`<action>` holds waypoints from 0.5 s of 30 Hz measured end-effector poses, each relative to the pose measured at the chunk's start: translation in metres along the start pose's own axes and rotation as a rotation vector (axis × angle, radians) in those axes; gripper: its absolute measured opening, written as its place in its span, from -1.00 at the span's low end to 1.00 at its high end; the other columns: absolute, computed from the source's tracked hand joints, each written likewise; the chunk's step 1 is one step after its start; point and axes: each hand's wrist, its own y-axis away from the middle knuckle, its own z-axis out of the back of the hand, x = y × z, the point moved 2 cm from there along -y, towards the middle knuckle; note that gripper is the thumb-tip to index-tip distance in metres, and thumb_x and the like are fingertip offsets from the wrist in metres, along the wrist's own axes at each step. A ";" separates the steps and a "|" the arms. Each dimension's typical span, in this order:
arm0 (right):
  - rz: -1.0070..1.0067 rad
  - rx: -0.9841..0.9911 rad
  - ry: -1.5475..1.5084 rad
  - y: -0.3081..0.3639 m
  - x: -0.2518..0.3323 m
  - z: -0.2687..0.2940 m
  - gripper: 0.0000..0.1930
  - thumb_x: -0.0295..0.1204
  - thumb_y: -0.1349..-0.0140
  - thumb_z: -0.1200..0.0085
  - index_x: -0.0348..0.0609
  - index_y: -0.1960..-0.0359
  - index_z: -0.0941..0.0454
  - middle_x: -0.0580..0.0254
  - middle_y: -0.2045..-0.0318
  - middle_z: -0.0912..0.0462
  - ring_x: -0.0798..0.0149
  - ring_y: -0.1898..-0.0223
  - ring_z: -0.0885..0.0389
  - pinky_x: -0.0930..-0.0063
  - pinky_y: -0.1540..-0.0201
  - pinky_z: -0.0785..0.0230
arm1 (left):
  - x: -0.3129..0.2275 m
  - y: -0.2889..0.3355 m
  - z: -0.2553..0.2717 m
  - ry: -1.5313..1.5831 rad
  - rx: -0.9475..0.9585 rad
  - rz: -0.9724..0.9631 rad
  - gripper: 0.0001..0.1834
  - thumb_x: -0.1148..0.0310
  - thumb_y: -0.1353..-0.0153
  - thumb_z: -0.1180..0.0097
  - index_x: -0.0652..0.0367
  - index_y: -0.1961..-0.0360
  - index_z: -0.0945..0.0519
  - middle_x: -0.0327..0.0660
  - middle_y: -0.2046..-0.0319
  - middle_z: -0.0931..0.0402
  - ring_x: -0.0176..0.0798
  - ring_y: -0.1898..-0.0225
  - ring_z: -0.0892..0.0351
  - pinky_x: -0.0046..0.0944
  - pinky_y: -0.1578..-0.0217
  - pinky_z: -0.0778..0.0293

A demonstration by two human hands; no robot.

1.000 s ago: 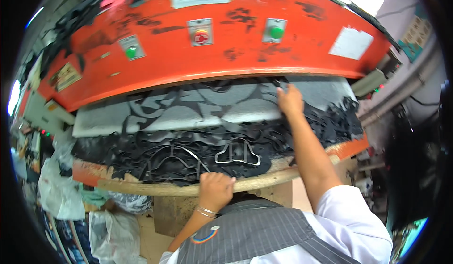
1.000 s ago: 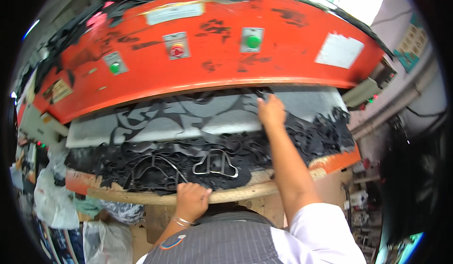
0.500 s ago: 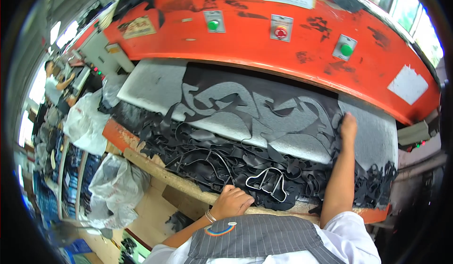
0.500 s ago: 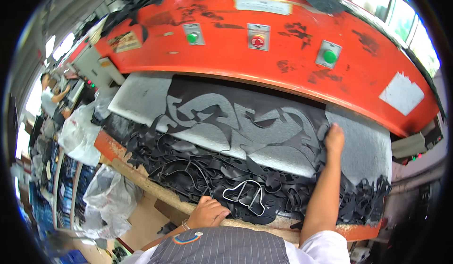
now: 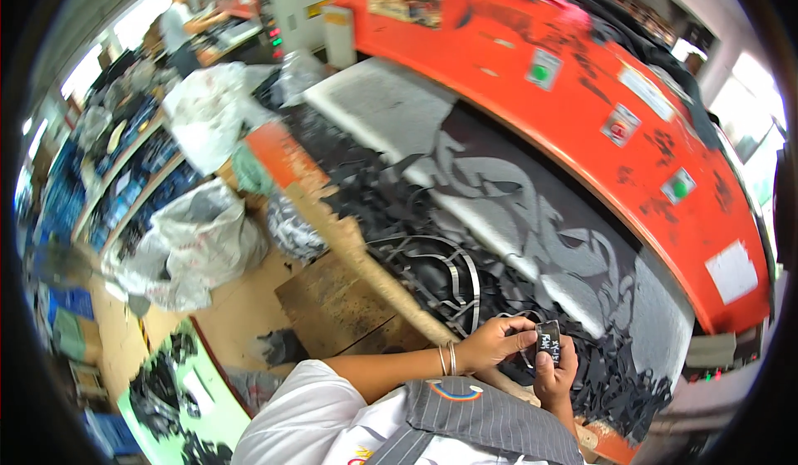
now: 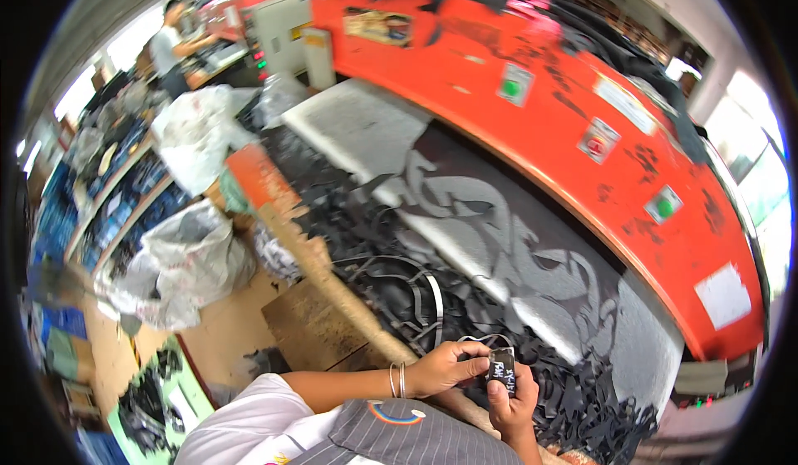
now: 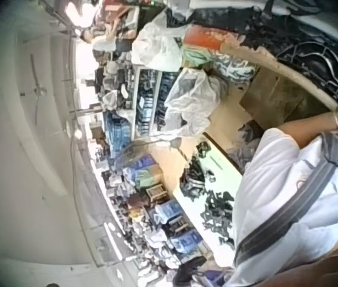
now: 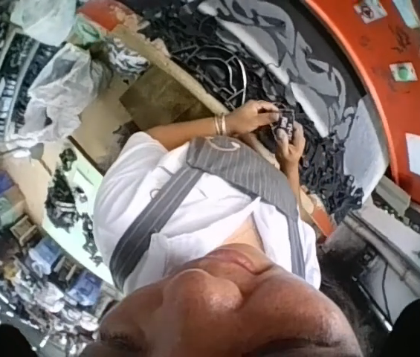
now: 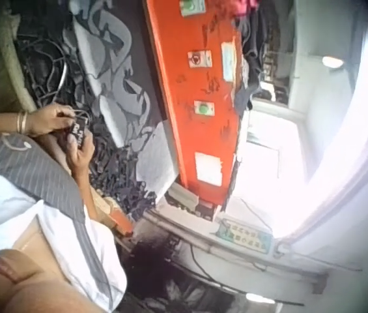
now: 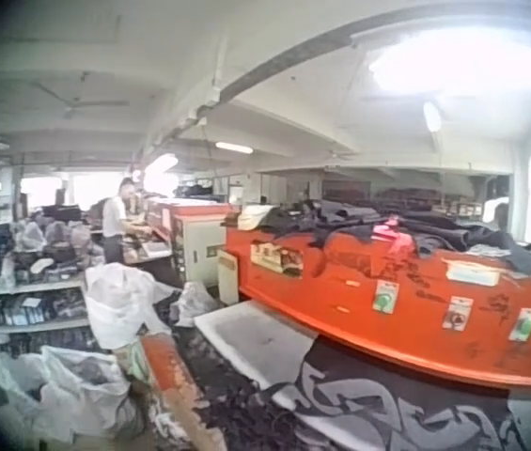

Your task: Operating a large red hydraulic press using metal dies to cut shoe components from sheets of leather.

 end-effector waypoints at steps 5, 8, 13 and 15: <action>-0.007 0.451 0.094 -0.009 0.006 -0.018 -0.58 -0.27 -0.14 -0.20 -0.31 0.05 -0.52 0.22 0.35 -0.61 0.38 0.37 -0.51 0.51 0.26 -0.36 | -0.005 0.051 0.012 -0.217 -0.310 -0.239 -0.61 0.15 -0.25 -0.21 0.23 0.06 -0.61 -0.35 0.40 -0.56 -0.54 0.43 -0.43 -0.46 0.37 -0.37; 0.479 0.558 0.449 -0.031 0.008 -0.024 -0.69 -0.41 -0.13 -0.15 -0.32 0.13 -0.49 0.06 0.26 -0.54 0.14 0.30 -0.51 0.39 0.21 -0.34 | 0.000 0.067 0.019 -0.402 -0.530 -0.385 -0.63 0.12 -0.23 -0.22 0.28 0.21 -0.62 -0.29 0.46 -0.58 -0.47 0.40 -0.48 -0.35 0.29 -0.43; 0.511 0.550 0.525 -0.073 -0.012 -0.034 -0.64 -0.40 -0.23 -0.07 -0.42 0.02 -0.47 -0.24 0.02 -0.52 -0.19 0.00 -0.50 0.18 -0.14 -0.26 | 0.029 0.156 0.050 0.084 -0.780 -0.233 -0.67 0.17 -0.20 -0.24 0.20 0.18 -0.54 -0.31 0.46 -0.50 -0.40 0.37 -0.49 -0.34 0.35 -0.43; 0.451 0.244 0.355 -0.078 0.011 -0.018 -0.47 0.04 0.12 -0.40 -0.16 0.26 -0.69 -0.14 0.20 -0.57 -0.08 0.22 -0.58 0.22 0.15 -0.46 | 0.075 0.201 0.091 -0.132 -1.011 -0.398 -0.71 0.24 -0.20 -0.21 0.16 0.14 -0.53 -0.21 0.31 -0.55 -0.33 0.27 -0.55 -0.30 0.36 -0.48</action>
